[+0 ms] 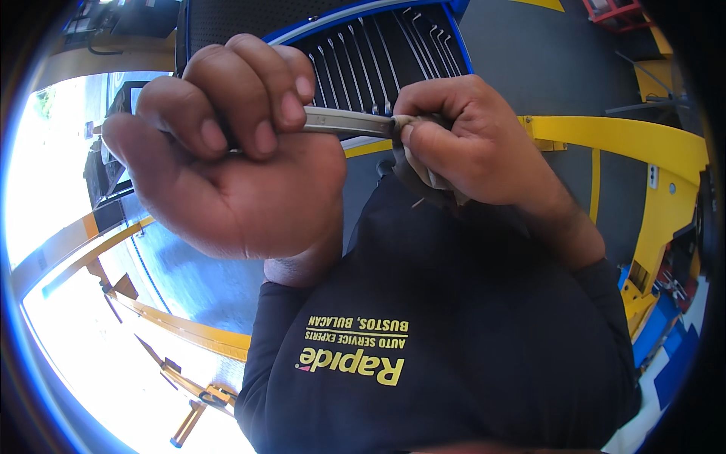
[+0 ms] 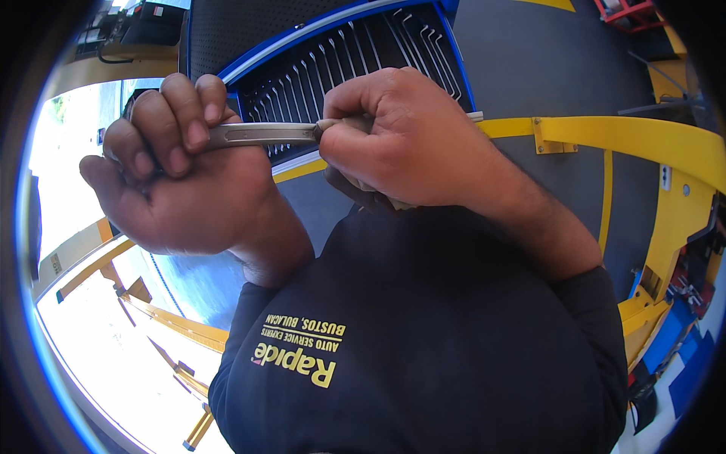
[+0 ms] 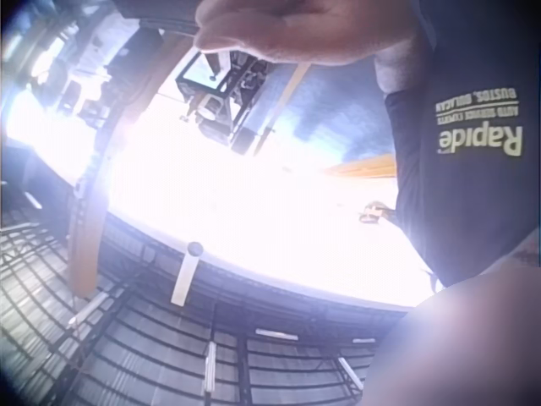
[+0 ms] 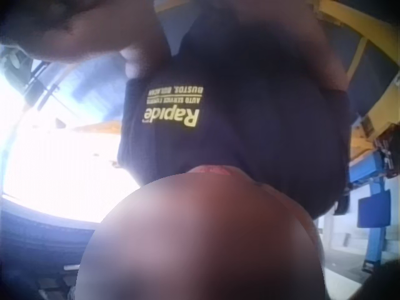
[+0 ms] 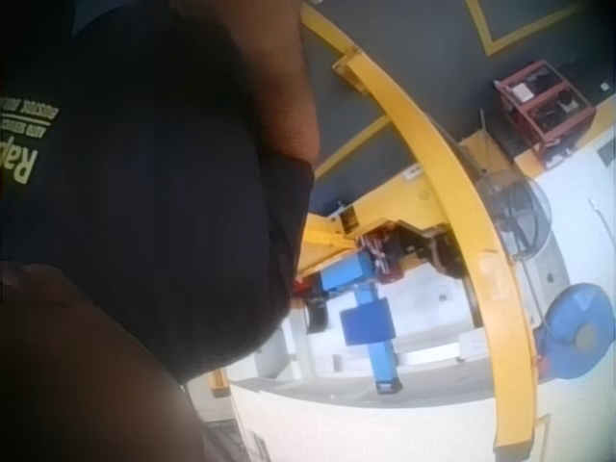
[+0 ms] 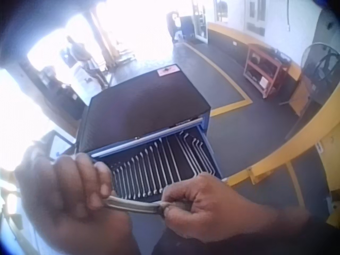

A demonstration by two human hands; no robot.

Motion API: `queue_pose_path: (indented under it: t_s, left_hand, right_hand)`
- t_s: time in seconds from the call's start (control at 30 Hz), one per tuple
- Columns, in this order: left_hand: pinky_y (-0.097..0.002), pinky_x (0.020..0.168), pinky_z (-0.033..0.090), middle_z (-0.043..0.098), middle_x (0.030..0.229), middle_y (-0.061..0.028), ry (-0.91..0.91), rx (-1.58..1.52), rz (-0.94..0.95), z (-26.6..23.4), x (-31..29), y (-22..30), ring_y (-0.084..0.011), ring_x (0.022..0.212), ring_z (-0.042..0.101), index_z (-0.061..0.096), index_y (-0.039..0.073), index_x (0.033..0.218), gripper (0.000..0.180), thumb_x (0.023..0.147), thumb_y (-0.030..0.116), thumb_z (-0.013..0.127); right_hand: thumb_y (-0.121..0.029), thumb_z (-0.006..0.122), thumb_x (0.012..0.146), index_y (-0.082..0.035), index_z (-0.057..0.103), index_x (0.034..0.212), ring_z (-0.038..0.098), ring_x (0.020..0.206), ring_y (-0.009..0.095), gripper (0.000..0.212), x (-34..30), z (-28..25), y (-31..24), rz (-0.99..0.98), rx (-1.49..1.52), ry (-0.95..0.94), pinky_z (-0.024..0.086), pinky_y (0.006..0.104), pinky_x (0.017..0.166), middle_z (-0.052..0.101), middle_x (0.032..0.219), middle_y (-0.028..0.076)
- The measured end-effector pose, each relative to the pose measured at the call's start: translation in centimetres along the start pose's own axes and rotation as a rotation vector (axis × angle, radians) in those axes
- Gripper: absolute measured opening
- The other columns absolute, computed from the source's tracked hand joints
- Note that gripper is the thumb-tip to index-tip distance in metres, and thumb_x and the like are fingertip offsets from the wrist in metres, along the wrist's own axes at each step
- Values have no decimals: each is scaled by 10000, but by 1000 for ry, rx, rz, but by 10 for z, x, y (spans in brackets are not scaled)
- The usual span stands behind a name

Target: The person repeatedly picks up wrenches from an open tool drawer, wipes each one with a cloth, and returns it to the drawer. The person handles multiple wrenches one at a time, wiping both sides and the head of each tool before placing it back in the drawer.

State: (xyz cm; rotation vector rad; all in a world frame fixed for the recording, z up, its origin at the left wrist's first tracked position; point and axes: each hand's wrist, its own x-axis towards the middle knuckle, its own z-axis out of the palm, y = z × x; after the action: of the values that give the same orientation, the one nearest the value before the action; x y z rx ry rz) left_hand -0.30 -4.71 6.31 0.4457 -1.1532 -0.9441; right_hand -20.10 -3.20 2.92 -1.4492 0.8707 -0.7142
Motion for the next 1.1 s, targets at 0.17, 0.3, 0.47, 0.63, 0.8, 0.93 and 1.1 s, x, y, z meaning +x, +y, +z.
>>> queue_pose_path:
  t_s: [0.17,0.3,0.47,0.63,0.8,0.93,1.1]
  left_hand:
    - [-365,667,395,456,592,9,2,-35,-36,-2,2,-2,-135,603,473,448,203,689,483,1112,421,363]
    - [-365,671,398,454,589,8,27,-45,-68,-4,4,-5,-137,602,470,446,203,686,482,1112,415,369]
    - [-366,667,389,447,590,8,4,-21,-42,-3,5,-3,-136,604,465,444,204,684,487,1110,427,363]
    - [-368,669,383,450,594,10,-41,-19,-25,-1,4,0,-135,606,463,441,206,684,493,1110,438,351]
    - [-368,681,384,453,591,16,-31,-75,-85,-5,8,-2,-133,611,468,441,211,682,503,1114,442,330]
    - [-361,681,382,448,584,29,-15,-142,-109,-10,11,-4,-124,606,465,452,213,679,514,1120,431,305]
    - [-350,679,381,441,578,41,68,-190,-141,-10,11,-5,-111,600,460,465,211,679,512,1123,403,296]
  right_hand:
    - [-194,596,871,13,673,773,584,510,198,242,0,2,1,9,17,53,457,358,522,607,600,106]
    - [-190,587,878,15,696,810,602,527,202,242,1,4,2,53,14,61,473,361,537,618,608,113]
    - [-184,585,881,17,719,839,624,548,204,246,4,4,1,33,-17,57,492,363,557,634,618,120]
    - [-192,587,873,12,691,791,625,544,212,244,1,2,-3,105,29,36,492,363,553,635,617,117]
    - [-82,522,946,4,646,900,550,591,50,158,2,-2,0,38,42,-33,444,245,548,606,683,6]
    - [-133,529,929,31,660,866,581,661,165,219,4,-5,5,28,149,-43,472,333,654,630,727,109]
    - [-142,538,959,51,657,865,597,728,240,246,1,-8,5,64,195,-96,474,372,738,641,782,160]
